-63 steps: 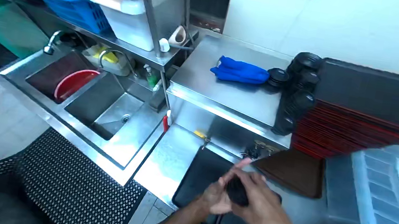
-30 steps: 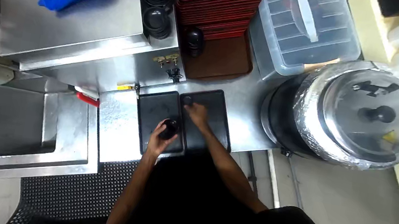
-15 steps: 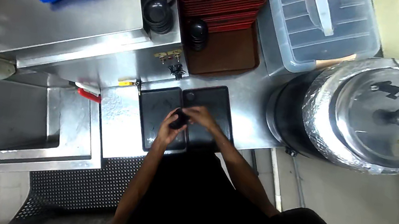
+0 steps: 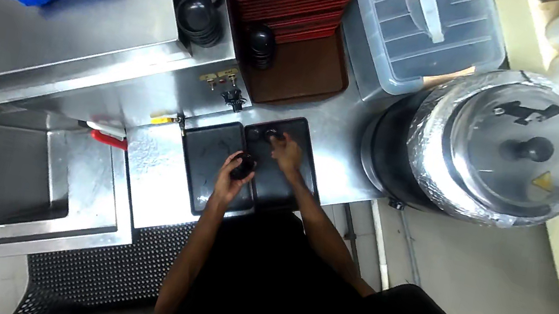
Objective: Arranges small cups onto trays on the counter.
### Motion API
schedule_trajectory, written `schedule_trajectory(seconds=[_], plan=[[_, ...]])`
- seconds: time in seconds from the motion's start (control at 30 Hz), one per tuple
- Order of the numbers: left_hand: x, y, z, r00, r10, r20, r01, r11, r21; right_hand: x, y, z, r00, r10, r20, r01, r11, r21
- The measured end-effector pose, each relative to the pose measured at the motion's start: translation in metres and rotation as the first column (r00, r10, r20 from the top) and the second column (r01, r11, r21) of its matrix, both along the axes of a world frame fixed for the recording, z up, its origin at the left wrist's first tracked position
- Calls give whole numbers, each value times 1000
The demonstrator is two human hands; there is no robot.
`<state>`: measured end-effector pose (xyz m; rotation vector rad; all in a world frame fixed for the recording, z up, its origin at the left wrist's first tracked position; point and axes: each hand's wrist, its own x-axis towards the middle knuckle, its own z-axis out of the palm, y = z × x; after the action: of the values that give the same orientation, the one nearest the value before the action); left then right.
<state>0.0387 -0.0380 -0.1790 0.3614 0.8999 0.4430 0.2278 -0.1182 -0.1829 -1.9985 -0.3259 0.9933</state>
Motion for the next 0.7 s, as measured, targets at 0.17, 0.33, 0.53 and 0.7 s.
schedule_trajectory(seconds=[0.17, 0.33, 0.53, 0.7], plan=[[4, -5, 4, 995, -100, 16, 100, 995, 25, -33, -20, 30, 958, 278, -66, -271, 958, 92], [-1, -6, 3, 997, -77, 17, 77, 997, -2, 8, -23, 10, 999, -31, 43, 29, 998, 60], [-3, -8, 1, 998, -58, 13, 59, 998, -27, 39, -13, -34, 936, -261, 236, 261, 965, 29], [-8, -11, 1, 994, -108, -12, 107, 994, -18, -25, -37, 19, 981, 89, 170, -87, 996, -20]])
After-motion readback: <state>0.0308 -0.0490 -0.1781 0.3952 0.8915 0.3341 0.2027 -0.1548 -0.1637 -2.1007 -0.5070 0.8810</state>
